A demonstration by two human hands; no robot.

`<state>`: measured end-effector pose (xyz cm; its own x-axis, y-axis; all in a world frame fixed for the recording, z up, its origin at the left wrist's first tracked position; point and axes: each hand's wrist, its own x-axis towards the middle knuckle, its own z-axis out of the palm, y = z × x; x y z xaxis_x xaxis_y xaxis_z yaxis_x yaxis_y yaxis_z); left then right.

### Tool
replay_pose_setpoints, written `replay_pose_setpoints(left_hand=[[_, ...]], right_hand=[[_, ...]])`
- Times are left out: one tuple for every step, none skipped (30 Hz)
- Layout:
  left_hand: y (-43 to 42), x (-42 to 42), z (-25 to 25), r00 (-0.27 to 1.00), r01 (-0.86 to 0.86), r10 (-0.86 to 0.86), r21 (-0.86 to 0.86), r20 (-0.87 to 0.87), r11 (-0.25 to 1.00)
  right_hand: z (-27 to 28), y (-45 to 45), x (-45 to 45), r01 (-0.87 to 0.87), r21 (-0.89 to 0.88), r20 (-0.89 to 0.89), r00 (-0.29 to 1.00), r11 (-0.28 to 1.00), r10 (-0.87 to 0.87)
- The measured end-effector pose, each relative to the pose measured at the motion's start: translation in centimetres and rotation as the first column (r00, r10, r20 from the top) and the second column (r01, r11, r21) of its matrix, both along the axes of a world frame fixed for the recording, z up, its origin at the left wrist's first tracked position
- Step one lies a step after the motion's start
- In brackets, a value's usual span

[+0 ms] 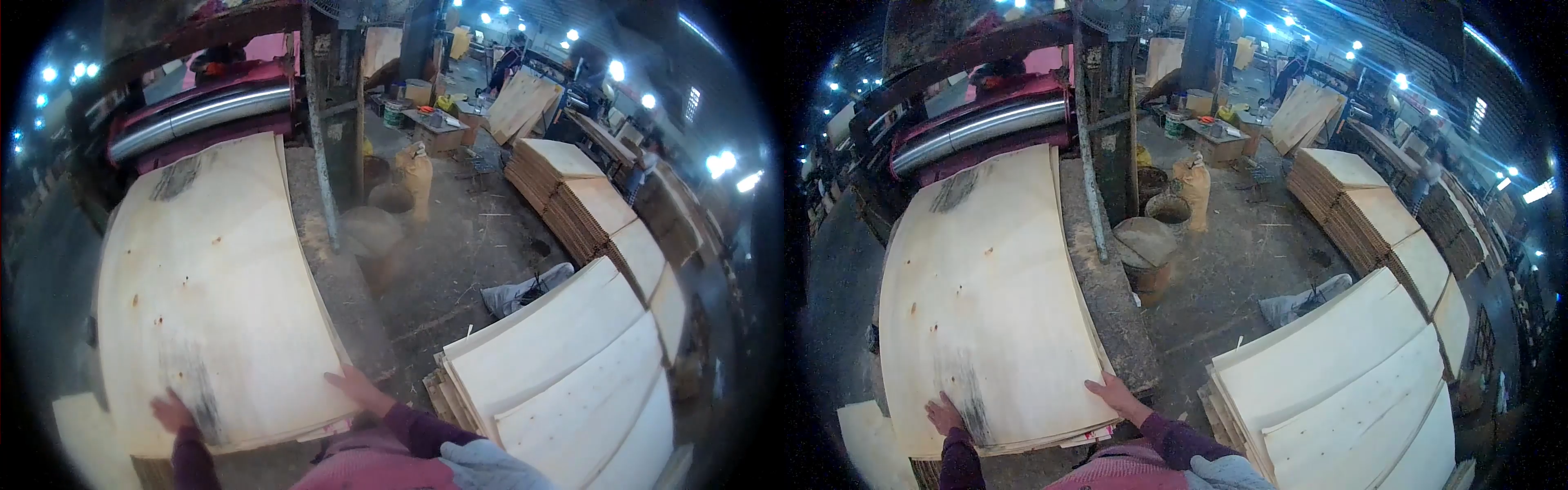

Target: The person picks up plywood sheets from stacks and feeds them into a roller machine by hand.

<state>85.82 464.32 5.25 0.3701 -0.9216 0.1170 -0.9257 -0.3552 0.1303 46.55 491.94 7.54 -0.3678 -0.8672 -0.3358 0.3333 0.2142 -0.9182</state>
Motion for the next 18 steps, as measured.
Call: replay_pose_setpoints(left_hand=[[0.0,-0.1,0.2,1.000,-0.004,0.004,0.003,-0.003,1.000],[0.1,-0.2,0.3,1.000,-0.008,0.008,0.005,-0.006,1.000],[0.2,-0.3,0.4,1.000,-0.013,0.013,0.008,-0.009,1.000],[0.3,-0.4,0.5,1.000,-0.016,0.017,0.003,-0.012,1.000],[0.4,-0.5,0.6,1.000,-0.020,0.020,-0.003,-0.015,1.000],[0.4,-0.6,0.7,1.000,-0.023,0.023,-0.008,-0.019,1.000],[0.3,-0.5,0.5,1.000,-0.018,0.018,-0.009,-0.010,1.000],[0.2,-0.3,0.1,1.000,-0.014,0.014,-0.011,-0.002,1.000],[0.3,-0.2,0.2,1.000,-0.009,0.009,-0.011,0.008,1.000],[0.4,-0.2,0.2,1.000,-0.010,0.010,-0.010,0.003,1.000],[0.4,-0.2,0.3,1.000,-0.010,0.010,-0.010,-0.003,1.000],[0.5,-0.3,0.5,1.000,-0.010,0.010,-0.011,-0.010,1.000],[0.3,-0.2,0.1,1.000,-0.011,0.011,-0.023,-0.007,1.000],[0.0,0.2,-0.5,1.000,-0.011,0.011,-0.036,-0.004,0.999],[-0.1,0.1,-0.6,1.000,-0.011,0.011,-0.048,-0.001,0.999],[-0.1,0.1,-0.6,1.000,-0.012,0.012,-0.052,0.006,0.999],[0.0,0.1,-0.7,1.000,-0.013,0.013,-0.056,0.013,0.998],[0.1,0.0,-0.6,1.000,-0.014,0.015,-0.061,0.019,0.998]], right_hand=[[-0.2,0.0,0.0,0.005,-0.012,0.004,1.000,1.000,-0.005],[-0.4,-0.1,0.1,0.009,-0.024,0.008,1.000,1.000,-0.009],[-0.3,-0.1,0.2,0.012,-0.037,0.012,1.000,0.999,-0.012],[-0.3,-0.1,0.1,0.007,-0.036,0.002,1.000,0.999,-0.007],[-0.2,0.0,0.1,0.001,-0.035,-0.008,1.000,0.999,-0.001],[-0.1,0.0,0.0,-0.005,-0.035,-0.019,1.000,0.999,0.004],[-0.3,0.0,0.1,0.005,-0.033,-0.011,1.000,0.999,-0.005],[-0.6,-0.1,0.2,0.014,-0.032,-0.002,1.000,0.999,-0.014],[-1.0,-0.1,0.2,0.024,-0.031,0.007,1.000,0.999,-0.024],[-1.3,-0.1,0.1,0.009,-0.020,0.035,0.999,1.000,-0.009],[-1.6,-0.2,0.0,-0.005,-0.011,0.062,0.998,1.000,0.006],[-0.9,-0.2,0.0,-0.019,-0.002,0.088,0.996,1.000,0.019],[-0.3,-0.2,-0.1,-0.025,0.023,0.056,0.998,0.999,0.023],[0.4,0.0,-0.1,-0.029,0.048,0.025,0.999,0.998,0.028],[1.3,0.1,-0.1,-0.032,0.074,-0.006,0.999,0.997,0.033],[1.1,0.1,-0.1,-0.028,0.054,0.005,1.000,0.998,0.028],[0.8,0.2,-0.1,-0.025,0.035,0.017,1.000,0.999,0.024],[0.9,0.2,0.0,-0.021,0.015,0.029,0.999,1.000,0.020]])
